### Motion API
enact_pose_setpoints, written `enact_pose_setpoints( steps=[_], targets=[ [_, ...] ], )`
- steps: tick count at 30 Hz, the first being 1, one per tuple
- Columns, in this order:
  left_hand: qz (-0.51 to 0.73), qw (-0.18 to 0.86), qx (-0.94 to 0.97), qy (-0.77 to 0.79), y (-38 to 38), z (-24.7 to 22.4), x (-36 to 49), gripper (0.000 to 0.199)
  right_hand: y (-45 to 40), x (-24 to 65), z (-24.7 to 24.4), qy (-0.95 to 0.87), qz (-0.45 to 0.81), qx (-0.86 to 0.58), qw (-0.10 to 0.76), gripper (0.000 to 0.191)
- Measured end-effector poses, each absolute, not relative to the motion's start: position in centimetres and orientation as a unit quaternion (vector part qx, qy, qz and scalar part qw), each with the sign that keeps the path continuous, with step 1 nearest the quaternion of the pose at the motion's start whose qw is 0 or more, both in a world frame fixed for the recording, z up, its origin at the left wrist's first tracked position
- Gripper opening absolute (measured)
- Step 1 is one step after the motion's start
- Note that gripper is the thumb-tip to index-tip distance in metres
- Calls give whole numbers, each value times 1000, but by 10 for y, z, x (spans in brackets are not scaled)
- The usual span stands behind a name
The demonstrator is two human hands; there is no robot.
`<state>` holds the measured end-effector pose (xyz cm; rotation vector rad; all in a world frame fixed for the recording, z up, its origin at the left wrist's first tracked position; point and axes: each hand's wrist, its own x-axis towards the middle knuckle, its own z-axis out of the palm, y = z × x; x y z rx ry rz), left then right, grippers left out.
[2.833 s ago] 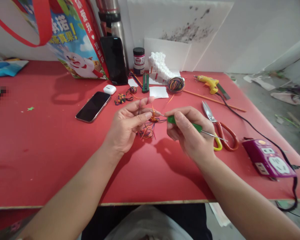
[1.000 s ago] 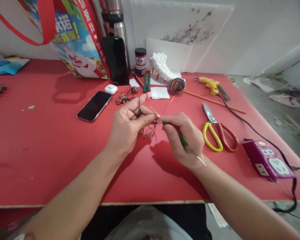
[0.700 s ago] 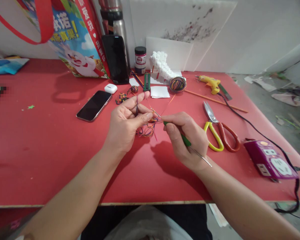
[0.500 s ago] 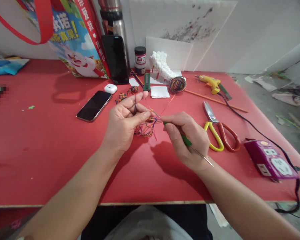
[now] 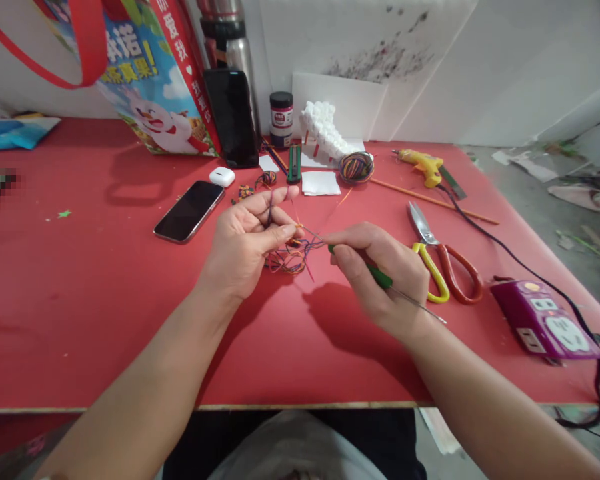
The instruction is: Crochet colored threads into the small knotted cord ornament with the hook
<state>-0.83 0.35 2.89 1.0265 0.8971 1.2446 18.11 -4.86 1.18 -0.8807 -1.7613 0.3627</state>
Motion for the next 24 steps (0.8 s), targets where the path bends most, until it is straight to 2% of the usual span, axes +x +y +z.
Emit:
enact_pose_setpoints(
  steps=[9,13,18,24],
  targets=[
    [529,613,448,380,5,29,-9,29,-49,185,9,-692,245,-379,564,17],
    [532,632,435,359,2,26,-4,36,-47,183,2,-655,302,-363,590,17],
    [532,646,418,353,-1,24,2,45,-46,177,-1,-617,316,-381,612,18],
    [522,675,387,349,-1,22,-1,37,-46,174,2,-571,365,-360,641,17]
  ],
)
